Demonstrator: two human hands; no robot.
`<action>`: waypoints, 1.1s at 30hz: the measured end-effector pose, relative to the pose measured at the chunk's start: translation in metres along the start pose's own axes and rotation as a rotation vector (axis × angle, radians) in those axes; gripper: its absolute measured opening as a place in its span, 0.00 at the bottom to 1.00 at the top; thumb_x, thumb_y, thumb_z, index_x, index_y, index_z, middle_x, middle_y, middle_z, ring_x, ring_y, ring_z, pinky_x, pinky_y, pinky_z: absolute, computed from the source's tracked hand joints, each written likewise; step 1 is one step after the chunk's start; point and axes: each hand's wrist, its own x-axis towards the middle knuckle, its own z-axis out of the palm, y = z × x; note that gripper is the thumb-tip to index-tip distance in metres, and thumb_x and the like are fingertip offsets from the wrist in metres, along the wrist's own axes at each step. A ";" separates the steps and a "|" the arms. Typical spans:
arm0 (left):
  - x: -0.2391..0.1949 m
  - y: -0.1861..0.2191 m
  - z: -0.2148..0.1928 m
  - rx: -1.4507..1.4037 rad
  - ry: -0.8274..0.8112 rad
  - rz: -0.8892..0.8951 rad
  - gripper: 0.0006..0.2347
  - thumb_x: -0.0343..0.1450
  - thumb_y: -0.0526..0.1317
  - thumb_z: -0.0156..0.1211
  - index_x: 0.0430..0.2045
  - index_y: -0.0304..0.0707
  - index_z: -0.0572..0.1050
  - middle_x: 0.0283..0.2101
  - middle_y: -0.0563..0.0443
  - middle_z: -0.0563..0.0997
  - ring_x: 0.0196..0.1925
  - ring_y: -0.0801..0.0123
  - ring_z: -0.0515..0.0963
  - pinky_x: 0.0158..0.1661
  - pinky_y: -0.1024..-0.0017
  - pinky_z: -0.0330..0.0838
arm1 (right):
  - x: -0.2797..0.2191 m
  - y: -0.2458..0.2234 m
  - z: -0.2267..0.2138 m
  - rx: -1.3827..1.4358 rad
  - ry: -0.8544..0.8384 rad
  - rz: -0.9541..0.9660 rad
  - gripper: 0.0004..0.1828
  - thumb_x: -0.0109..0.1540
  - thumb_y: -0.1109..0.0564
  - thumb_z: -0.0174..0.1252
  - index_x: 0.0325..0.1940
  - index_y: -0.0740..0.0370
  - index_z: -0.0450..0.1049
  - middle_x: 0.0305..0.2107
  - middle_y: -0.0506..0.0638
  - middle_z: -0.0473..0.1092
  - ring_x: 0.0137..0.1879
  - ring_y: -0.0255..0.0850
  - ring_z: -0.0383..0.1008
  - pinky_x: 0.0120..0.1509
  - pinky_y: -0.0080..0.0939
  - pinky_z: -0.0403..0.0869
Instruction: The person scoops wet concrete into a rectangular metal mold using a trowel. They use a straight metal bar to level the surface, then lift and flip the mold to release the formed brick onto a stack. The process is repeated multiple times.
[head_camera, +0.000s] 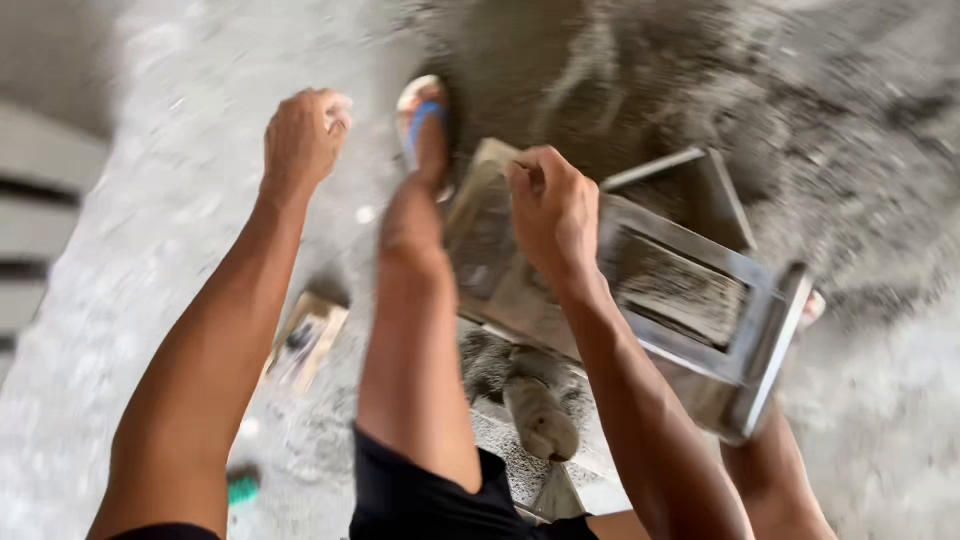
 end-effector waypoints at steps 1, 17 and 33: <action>-0.024 -0.028 0.001 0.018 -0.077 -0.133 0.09 0.65 0.37 0.53 0.35 0.47 0.78 0.33 0.48 0.78 0.34 0.51 0.77 0.33 0.54 0.71 | 0.003 -0.017 0.024 0.018 -0.056 -0.066 0.08 0.56 0.51 0.51 0.31 0.54 0.73 0.24 0.50 0.73 0.32 0.50 0.72 0.39 0.49 0.67; -0.323 -0.086 0.149 0.400 -0.476 -0.763 0.20 0.63 0.51 0.62 0.44 0.51 0.63 0.46 0.54 0.63 0.45 0.60 0.66 0.36 0.61 0.68 | -0.075 -0.044 0.239 -0.127 -0.862 -0.006 0.16 0.51 0.59 0.54 0.42 0.46 0.74 0.16 0.48 0.68 0.28 0.47 0.74 0.34 0.50 0.73; 0.013 0.187 -0.161 -0.572 -0.334 0.152 0.17 0.66 0.41 0.60 0.47 0.34 0.68 0.36 0.47 0.72 0.34 0.70 0.69 0.33 0.74 0.64 | -0.051 0.083 -0.145 0.108 0.274 0.157 0.17 0.58 0.64 0.42 0.47 0.64 0.72 0.32 0.49 0.75 0.36 0.35 0.77 0.36 0.32 0.73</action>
